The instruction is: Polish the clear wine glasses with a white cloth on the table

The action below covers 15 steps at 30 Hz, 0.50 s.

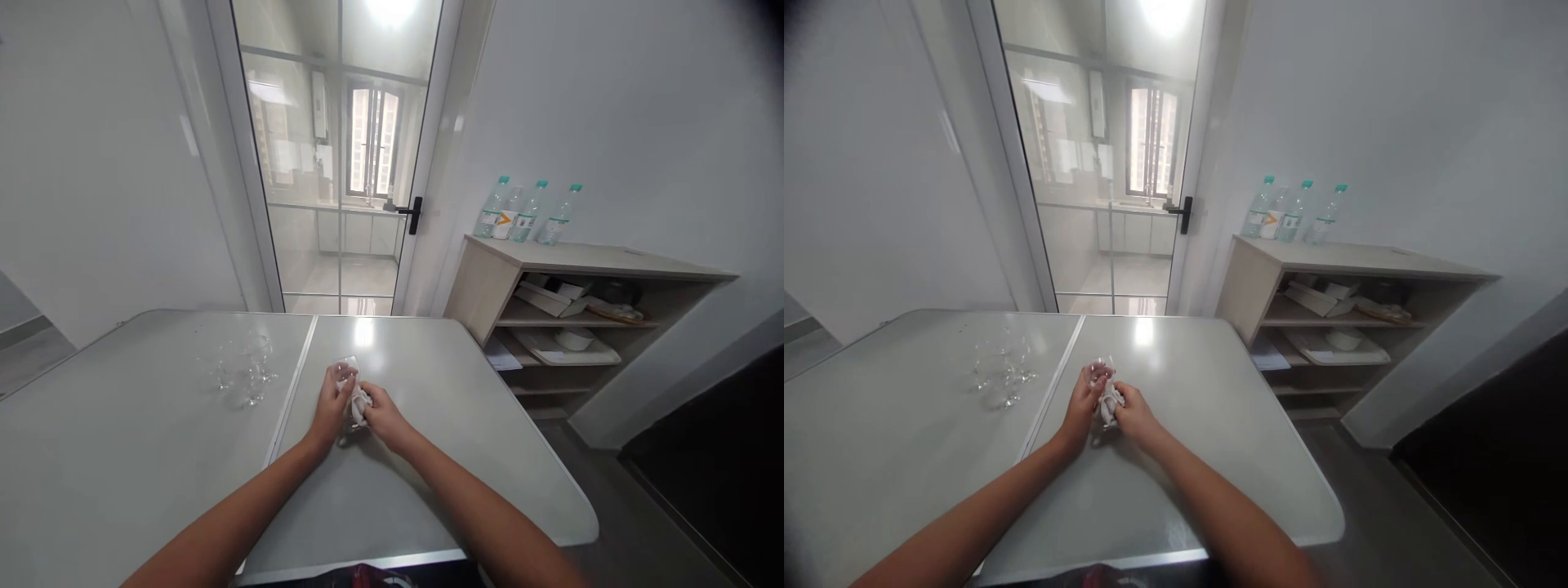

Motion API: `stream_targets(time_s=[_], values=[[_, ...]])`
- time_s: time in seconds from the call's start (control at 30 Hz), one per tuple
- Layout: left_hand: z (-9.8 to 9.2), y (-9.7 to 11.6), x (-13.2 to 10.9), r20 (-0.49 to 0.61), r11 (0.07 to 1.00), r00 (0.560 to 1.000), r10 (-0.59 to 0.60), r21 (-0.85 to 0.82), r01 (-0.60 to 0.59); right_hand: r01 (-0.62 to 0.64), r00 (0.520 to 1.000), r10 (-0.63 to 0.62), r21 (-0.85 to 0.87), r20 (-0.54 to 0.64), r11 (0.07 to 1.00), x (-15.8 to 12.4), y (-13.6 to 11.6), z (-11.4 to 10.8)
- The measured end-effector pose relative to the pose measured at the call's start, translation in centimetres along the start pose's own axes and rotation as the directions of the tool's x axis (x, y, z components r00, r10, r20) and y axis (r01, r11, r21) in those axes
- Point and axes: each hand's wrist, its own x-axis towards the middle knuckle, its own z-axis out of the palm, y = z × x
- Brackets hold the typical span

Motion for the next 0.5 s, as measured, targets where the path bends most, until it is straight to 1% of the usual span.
stream_targets(time_s=[0.07, 0.13, 0.2, 0.23, 0.3, 0.37, 0.4, 0.47, 0.5], values=[[-0.1, 0.4, 0.2, 0.024, 0.994, 0.999, -0.042, -0.099, 0.044, -0.117, 0.993, 0.115, 0.139, 0.021, 0.983, -0.1, -0.7, -0.5], [0.0, 0.6, 0.1, 0.005, 0.987, 0.998, -0.062, -0.15, 0.062, -0.231, 0.973, 0.223, 0.325, 0.064, 0.917, -0.2, -1.6, -0.9], [0.3, 0.7, -0.2, -0.031, 0.989, 0.999, -0.02, -0.147, 0.015, -0.293, 0.956, 0.265, 0.439, 0.125, 0.849, -0.4, -2.4, -1.2], [0.5, 0.7, -0.4, -0.041, 0.99, 0.999, 0.016, -0.137, -0.021, -0.298, 0.954, 0.257, 0.444, 0.152, 0.845, -0.6, -2.7, -1.3], [0.5, 0.8, -0.6, -0.054, 0.99, 0.995, 0.081, -0.115, -0.087, -0.255, 0.962, 0.198, 0.356, 0.188, 0.899, -0.9, -3.0, -1.4], [0.3, 1.0, -0.6, -0.074, 0.987, 0.99, 0.117, -0.106, -0.124, -0.125, 0.977, 0.09, 0.178, 0.195, 0.976, -1.1, -2.9, -1.2], [0.2, 1.1, -0.6, -0.082, 0.985, 0.989, 0.125, -0.105, -0.133, -0.044, 0.983, 0.03, 0.072, 0.182, 0.996, -1.2, -2.7, -1.0], [0.1, 1.0, -0.5, -0.083, 0.985, 0.989, 0.123, -0.113, -0.132, 0.101, 0.991, -0.086, -0.14, 0.104, 0.985, -1.3, -2.2, -0.5], [0.1, 1.0, -0.4, -0.077, 0.985, 0.991, 0.109, -0.123, -0.118, 0.145, 0.989, -0.135, -0.231, 0.056, 0.962, -1.3, -1.8, -0.2]])
